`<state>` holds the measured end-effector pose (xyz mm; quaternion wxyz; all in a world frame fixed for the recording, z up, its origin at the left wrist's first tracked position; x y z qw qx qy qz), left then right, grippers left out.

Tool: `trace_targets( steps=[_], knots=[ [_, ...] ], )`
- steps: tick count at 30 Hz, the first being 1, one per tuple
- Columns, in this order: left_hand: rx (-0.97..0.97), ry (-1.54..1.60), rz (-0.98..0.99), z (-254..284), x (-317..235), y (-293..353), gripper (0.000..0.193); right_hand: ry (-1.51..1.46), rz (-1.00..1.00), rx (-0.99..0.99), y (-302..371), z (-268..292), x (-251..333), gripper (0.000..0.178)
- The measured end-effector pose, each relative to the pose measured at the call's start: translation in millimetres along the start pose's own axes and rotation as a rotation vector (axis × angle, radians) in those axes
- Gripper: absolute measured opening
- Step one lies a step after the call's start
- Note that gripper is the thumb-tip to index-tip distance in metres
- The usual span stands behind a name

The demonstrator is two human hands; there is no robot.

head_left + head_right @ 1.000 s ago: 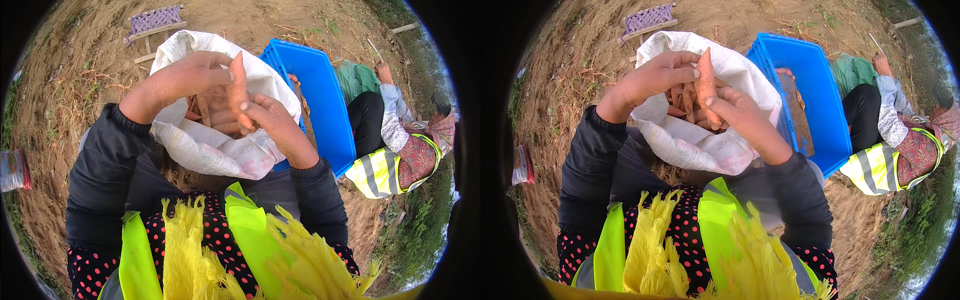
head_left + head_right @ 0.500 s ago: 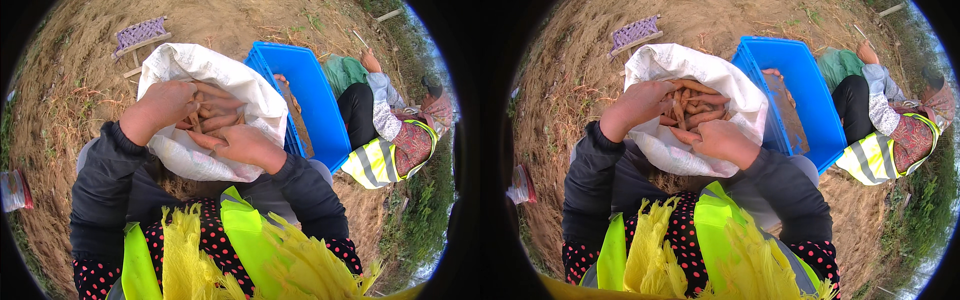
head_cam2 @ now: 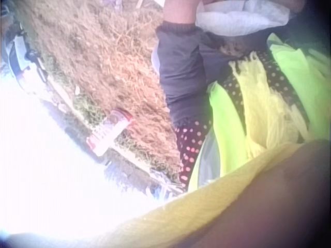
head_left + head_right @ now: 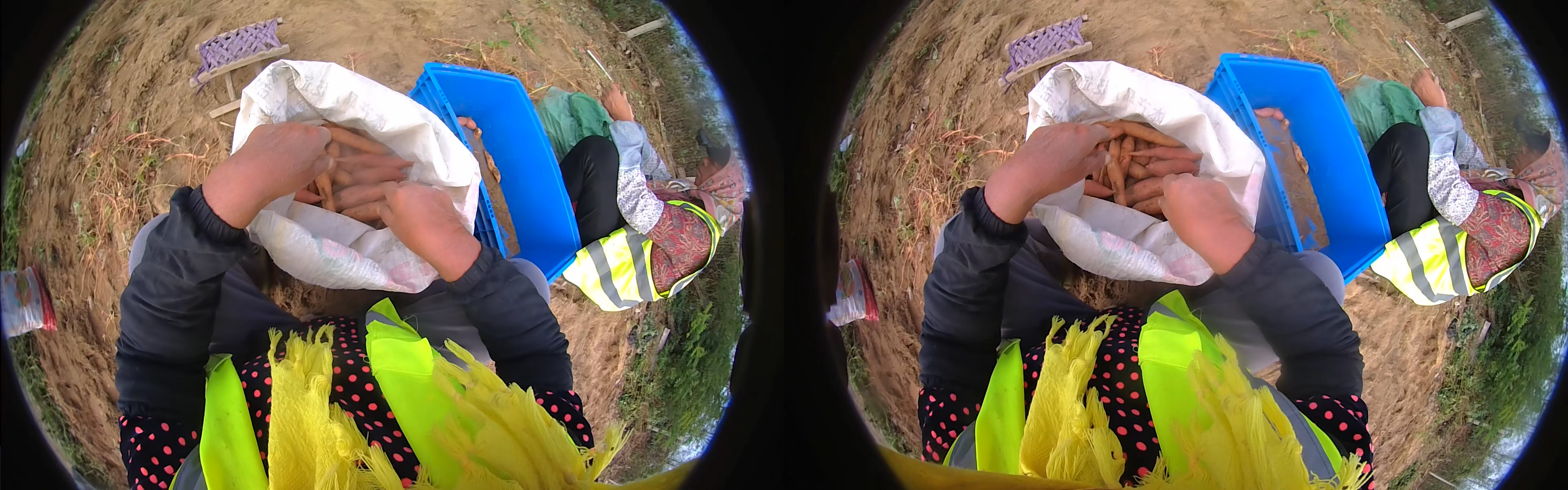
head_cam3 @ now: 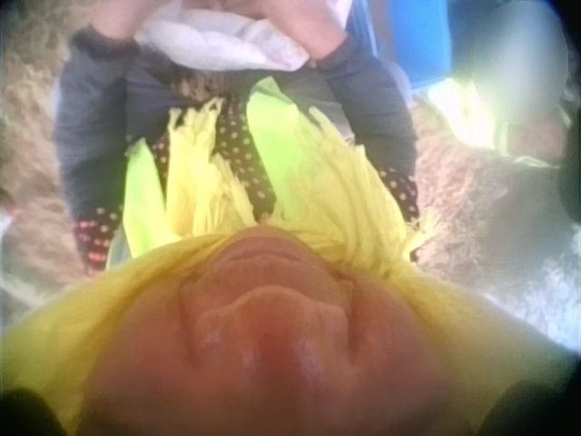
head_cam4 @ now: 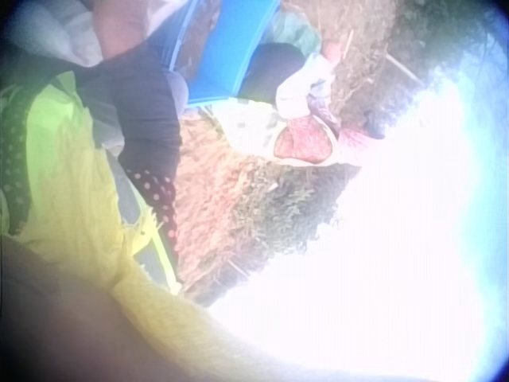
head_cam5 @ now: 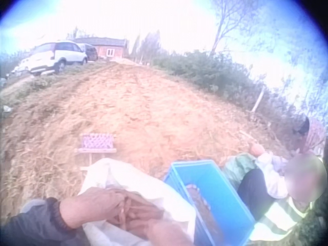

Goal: The person sits on the ground and repeatedly picks up carrots from a white sack, rubs off soil, and places them into a blue crate. The person handles the carrots one at a time, turning them over and wiping them before depositing them.

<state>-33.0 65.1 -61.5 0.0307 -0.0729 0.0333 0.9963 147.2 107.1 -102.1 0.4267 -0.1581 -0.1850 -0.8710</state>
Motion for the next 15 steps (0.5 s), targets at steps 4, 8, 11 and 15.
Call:
trace_targets(
  steps=[4,8,11,15],
  knots=[
    [-0.004,-0.014,-0.006,-2,1,-1,0.025,0.027,0.144,-0.066,3,1,10,0.016],
    [-0.002,-0.062,-0.005,-3,1,-2,0.023,0.011,0.196,-0.091,-2,-4,13,0.015],
    [0.079,-0.105,-0.007,-6,2,-2,0.020,-0.084,0.273,-0.023,-23,-27,16,0.015],
    [0.161,-0.128,-0.023,-5,1,0,0.016,-0.096,0.257,0.143,-57,-77,20,0.022]
  ],
)
Point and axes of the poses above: each hand's wrist, its own y-axis away from the middle knuckle, its own z-axis out of the back of the hand, x = y × z, the point moved 7 cm from there along -y, towards the middle knuckle, and after that the axes turned 11 degrees about -y, right-handed, at the moved point
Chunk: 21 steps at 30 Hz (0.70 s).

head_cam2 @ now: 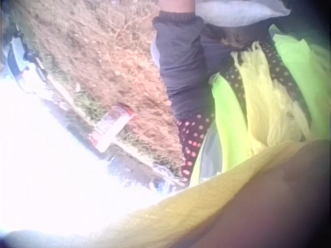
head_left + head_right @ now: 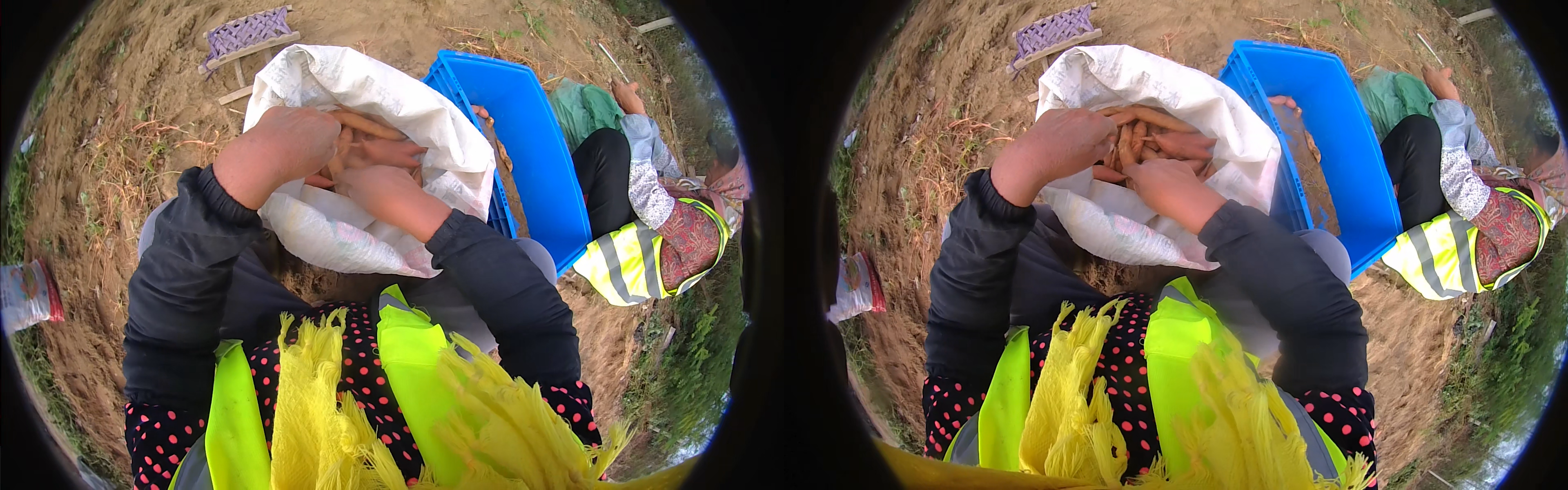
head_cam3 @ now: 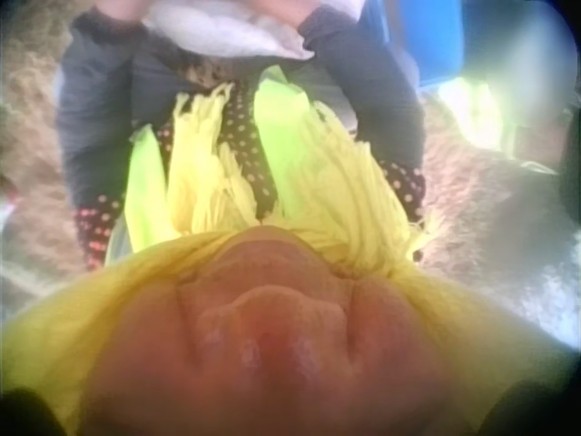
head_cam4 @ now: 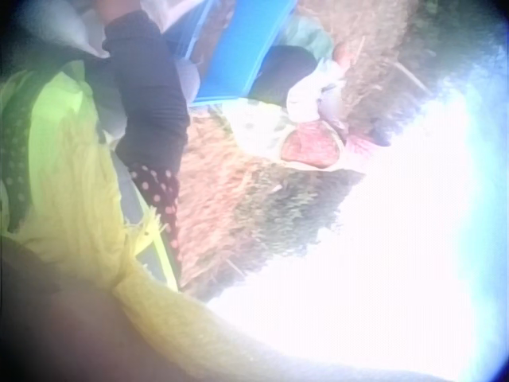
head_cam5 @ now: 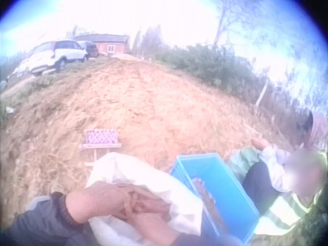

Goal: The person sits on the ground and repeatedly picks up carrots from a white sack, rubs off soil, and places them into a blue crate. The person handles the carrots one at a time, turning them over and wiping them before depositing them.

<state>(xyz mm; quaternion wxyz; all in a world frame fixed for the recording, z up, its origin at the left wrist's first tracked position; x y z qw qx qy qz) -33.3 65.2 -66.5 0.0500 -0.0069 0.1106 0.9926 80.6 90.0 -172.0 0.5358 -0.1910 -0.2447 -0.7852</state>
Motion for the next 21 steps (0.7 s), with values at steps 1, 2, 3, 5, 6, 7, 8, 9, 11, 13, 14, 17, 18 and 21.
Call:
trace_targets(
  steps=[1,2,3,5,6,7,8,9,11,13,14,17,18,21],
  knots=[
    [0.015,0.005,0.005,1,0,1,0.016,-0.001,-0.030,0.056,-5,-11,-1,0.025],
    [0.022,0.018,0.005,2,1,2,0.016,0.010,-0.100,0.140,-8,-21,-5,0.028],
    [0.034,0.039,0.009,3,2,4,0.017,0.030,-0.139,0.203,-10,-29,-7,0.030],
    [0.051,0.059,0.020,5,3,6,0.017,-0.043,-0.164,0.230,-12,-37,-4,0.032],
    [0.057,0.057,0.027,6,4,7,0.018,-0.058,-0.205,0.273,-11,-40,-5,0.033],
    [0.053,0.069,0.034,7,5,7,0.018,-0.056,-0.204,0.263,-11,-40,-6,0.033],
    [0.068,0.051,0.036,8,6,7,0.018,-0.037,-0.248,0.294,-9,-43,-11,0.033],
    [0.077,0.046,0.037,8,7,7,0.019,-0.019,-0.292,0.326,-6,-47,-16,0.033],
    [0.105,0.029,0.047,6,7,6,0.019,-0.088,-0.187,0.291,-8,-51,-15,0.032],
    [0.140,0.014,0.064,3,8,5,0.019,-0.160,-0.100,0.248,-7,-56,-16,0.031],
    [0.125,0.006,0.056,3,7,5,0.019,-0.200,-0.066,0.220,-7,-57,-16,0.031],
    [0.070,0.017,0.036,6,6,5,0.019,-0.208,-0.070,0.189,-9,-59,-17,0.030],
    [0.058,0.026,0.035,7,7,6,0.019,-0.177,-0.109,0.208,-9,-59,-17,0.029],
    [0.033,0.036,0.042,11,12,7,0.021,-0.127,-0.223,0.102,-6,-39,-16,0.033]
  ],
)
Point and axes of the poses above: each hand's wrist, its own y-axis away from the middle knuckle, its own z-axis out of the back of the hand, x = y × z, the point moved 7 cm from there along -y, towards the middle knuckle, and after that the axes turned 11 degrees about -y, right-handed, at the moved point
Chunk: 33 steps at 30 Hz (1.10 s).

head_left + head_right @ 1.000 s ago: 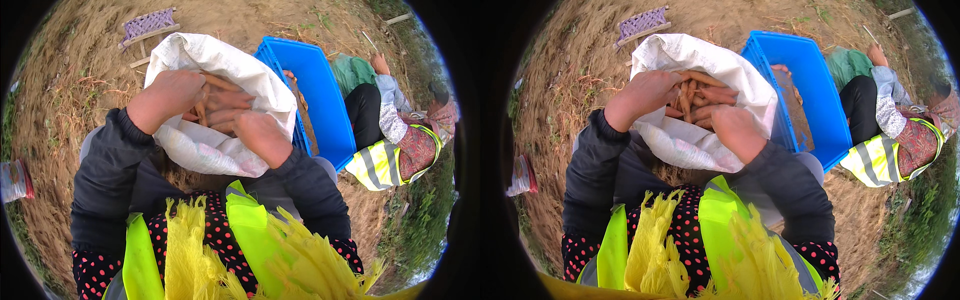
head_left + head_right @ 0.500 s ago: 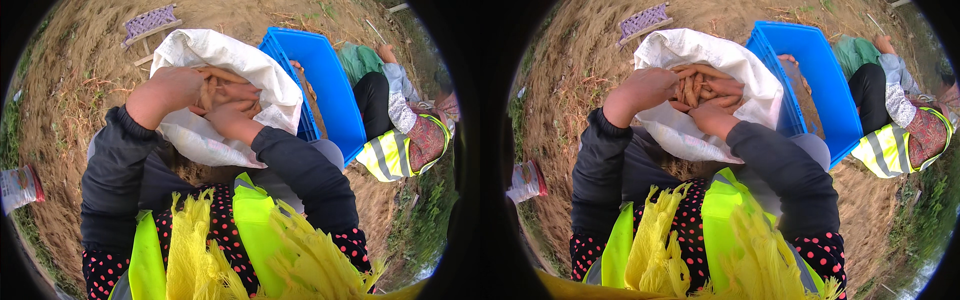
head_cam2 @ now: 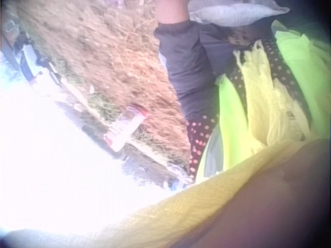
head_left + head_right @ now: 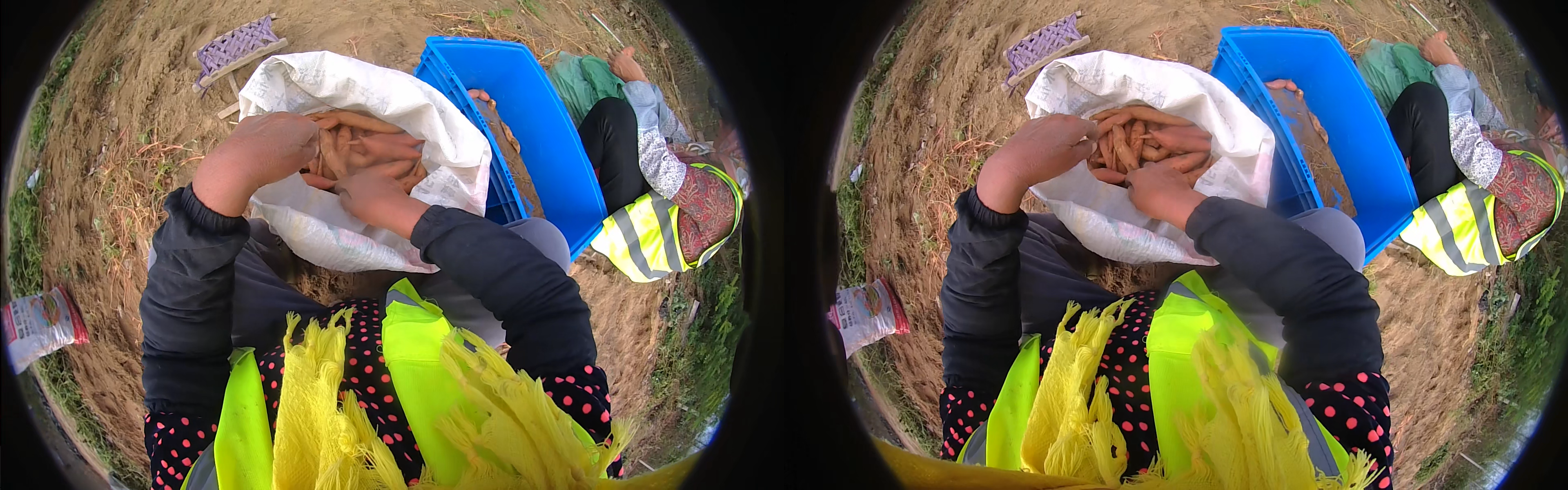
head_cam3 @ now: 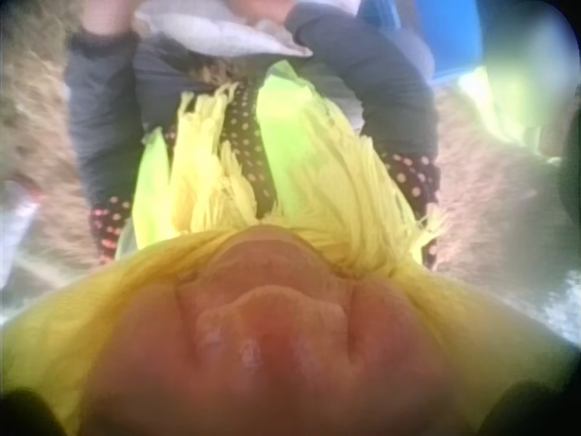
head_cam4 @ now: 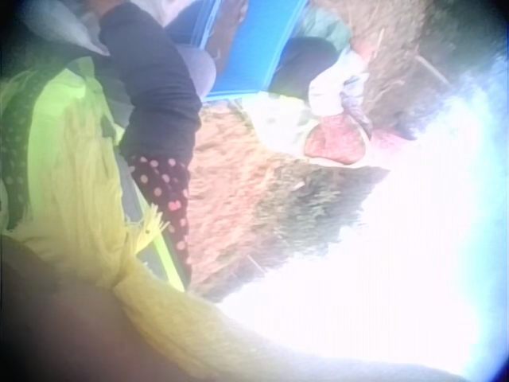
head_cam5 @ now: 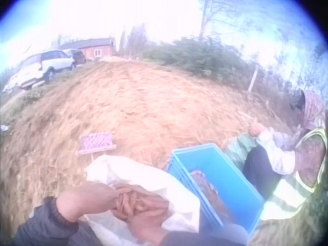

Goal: The person sits on the ground and repeatedly picks up carrots from a white sack, rubs off soil, and places them into a blue crate. The person handles the carrots one at a time, turning them over and wiping them before depositing them.

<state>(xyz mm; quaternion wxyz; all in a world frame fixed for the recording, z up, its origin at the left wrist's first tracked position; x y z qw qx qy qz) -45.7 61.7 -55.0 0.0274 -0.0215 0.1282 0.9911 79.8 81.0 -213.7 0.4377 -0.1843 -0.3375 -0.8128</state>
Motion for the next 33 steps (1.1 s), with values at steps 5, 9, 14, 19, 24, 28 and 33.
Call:
trace_targets(
  steps=[5,9,14,19,24,28,33],
  knots=[
    [0.054,-0.001,0.047,-2,6,0,0.026,-0.077,0.036,-0.286,15,42,8,0.035],
    [0.067,-0.013,0.046,-1,6,0,0.027,-0.235,-0.074,-0.258,10,40,-2,0.036],
    [0.064,0.000,0.044,0,6,0,0.026,-0.331,0.069,-0.268,8,32,1,0.027],
    [0.053,-0.024,0.038,-1,5,-1,0.025,-0.287,0.185,-0.370,-2,34,2,0.027],
    [-0.001,-0.018,0.024,0,5,1,0.023,-0.165,0.148,-0.384,7,38,-2,0.026],
    [-0.013,-0.008,0.016,-1,5,1,0.022,-0.100,0.039,-0.213,6,28,-2,0.028],
    [-0.009,-0.024,0.020,0,3,2,0.022,-0.070,0.146,0.045,-2,2,8,0.043]
  ],
)
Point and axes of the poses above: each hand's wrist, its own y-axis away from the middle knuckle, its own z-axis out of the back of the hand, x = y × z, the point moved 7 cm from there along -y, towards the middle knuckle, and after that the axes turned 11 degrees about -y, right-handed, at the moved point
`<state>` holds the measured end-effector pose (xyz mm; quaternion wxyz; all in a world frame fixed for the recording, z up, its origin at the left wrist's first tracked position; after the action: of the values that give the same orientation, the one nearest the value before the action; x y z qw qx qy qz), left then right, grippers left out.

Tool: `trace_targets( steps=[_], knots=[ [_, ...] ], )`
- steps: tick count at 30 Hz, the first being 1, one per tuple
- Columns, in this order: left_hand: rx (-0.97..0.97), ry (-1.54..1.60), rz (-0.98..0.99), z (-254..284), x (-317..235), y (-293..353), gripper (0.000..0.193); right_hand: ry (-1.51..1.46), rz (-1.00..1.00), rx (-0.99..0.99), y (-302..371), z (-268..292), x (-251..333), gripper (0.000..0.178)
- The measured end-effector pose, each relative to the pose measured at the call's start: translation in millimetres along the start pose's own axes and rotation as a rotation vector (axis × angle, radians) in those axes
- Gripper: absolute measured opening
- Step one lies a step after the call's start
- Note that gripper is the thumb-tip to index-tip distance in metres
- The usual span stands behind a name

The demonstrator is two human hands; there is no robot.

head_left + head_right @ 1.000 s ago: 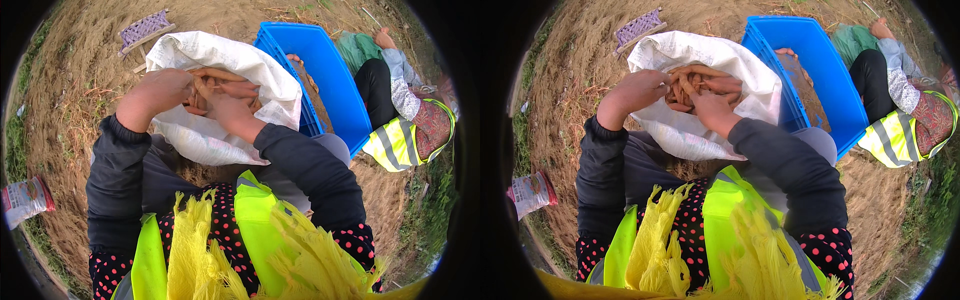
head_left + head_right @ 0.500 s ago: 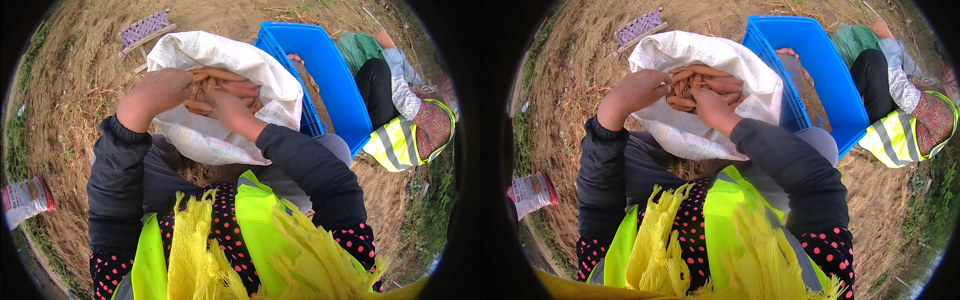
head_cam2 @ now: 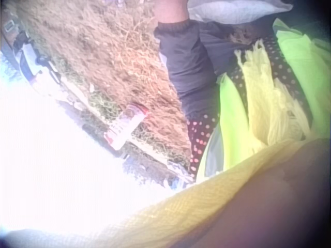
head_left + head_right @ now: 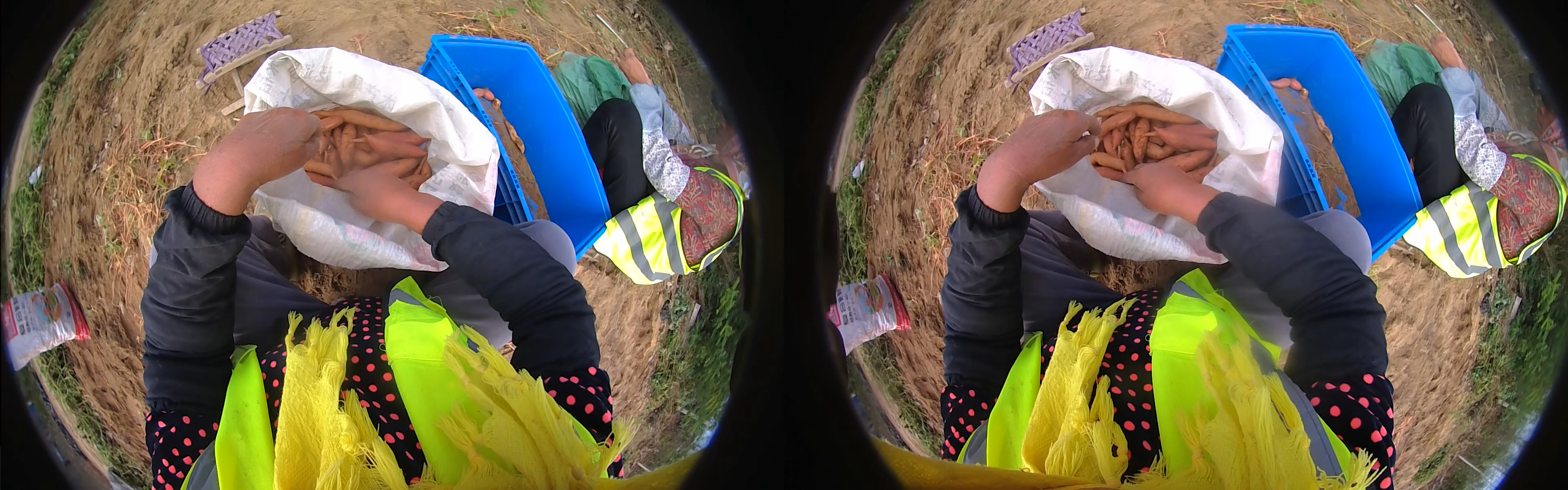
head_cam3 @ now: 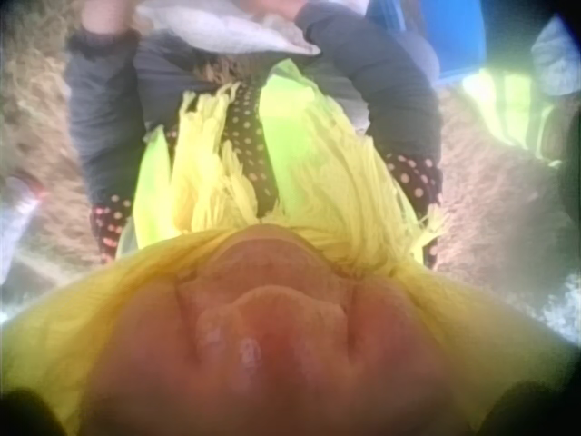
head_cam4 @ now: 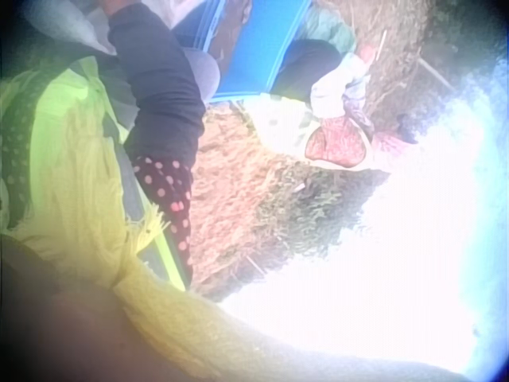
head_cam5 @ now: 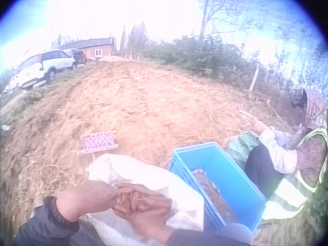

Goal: The person sits on the ground and repeatedly picks up carrots from a white sack, rubs off soil, and places them into a blue crate. The person handles the carrots one at a time, turning them over and wiping them before depositing them.

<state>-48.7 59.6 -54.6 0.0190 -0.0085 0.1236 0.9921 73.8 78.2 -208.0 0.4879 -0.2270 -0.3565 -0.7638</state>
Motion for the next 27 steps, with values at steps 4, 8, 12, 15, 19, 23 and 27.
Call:
trace_targets(
  steps=[4,8,12,15,19,23,27],
  knots=[
    [0.052,0.030,-0.009,0,-4,2,0.023,0.036,0.155,0.102,3,-16,17,0.048],
    [0.098,0.031,-0.015,0,-8,0,0.024,-0.046,0.106,0.238,19,-21,21,0.044],
    [0.128,0.046,-0.027,-1,-12,-3,0.024,-0.114,0.260,0.350,37,-32,40,0.035],
    [0.129,0.013,-0.020,-3,-13,-2,0.023,-0.174,0.245,0.306,35,-35,37,0.031],
    [0.101,-0.036,-0.009,-3,-9,-4,0.021,-0.099,0.077,0.118,13,-21,7,0.033],
    [0.005,-0.041,-0.038,0,-7,-1,0.019,-0.016,-0.008,-0.085,-4,3,-21,0.024],
    [0.020,-0.033,-0.023,-6,-3,0,0.018,0.041,0.111,-0.050,-8,-9,-9,0.025]
  ],
)
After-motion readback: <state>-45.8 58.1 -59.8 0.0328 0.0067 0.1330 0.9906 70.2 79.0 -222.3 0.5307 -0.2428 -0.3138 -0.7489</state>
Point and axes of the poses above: each hand's wrist, its own y-axis away from the middle knuckle, its own z-axis out of the back of the hand, x = y × z, the point moved 7 cm from there along -y, towards the middle knuckle, and after that the axes turned 11 degrees about -y, right-handed, at the moved point
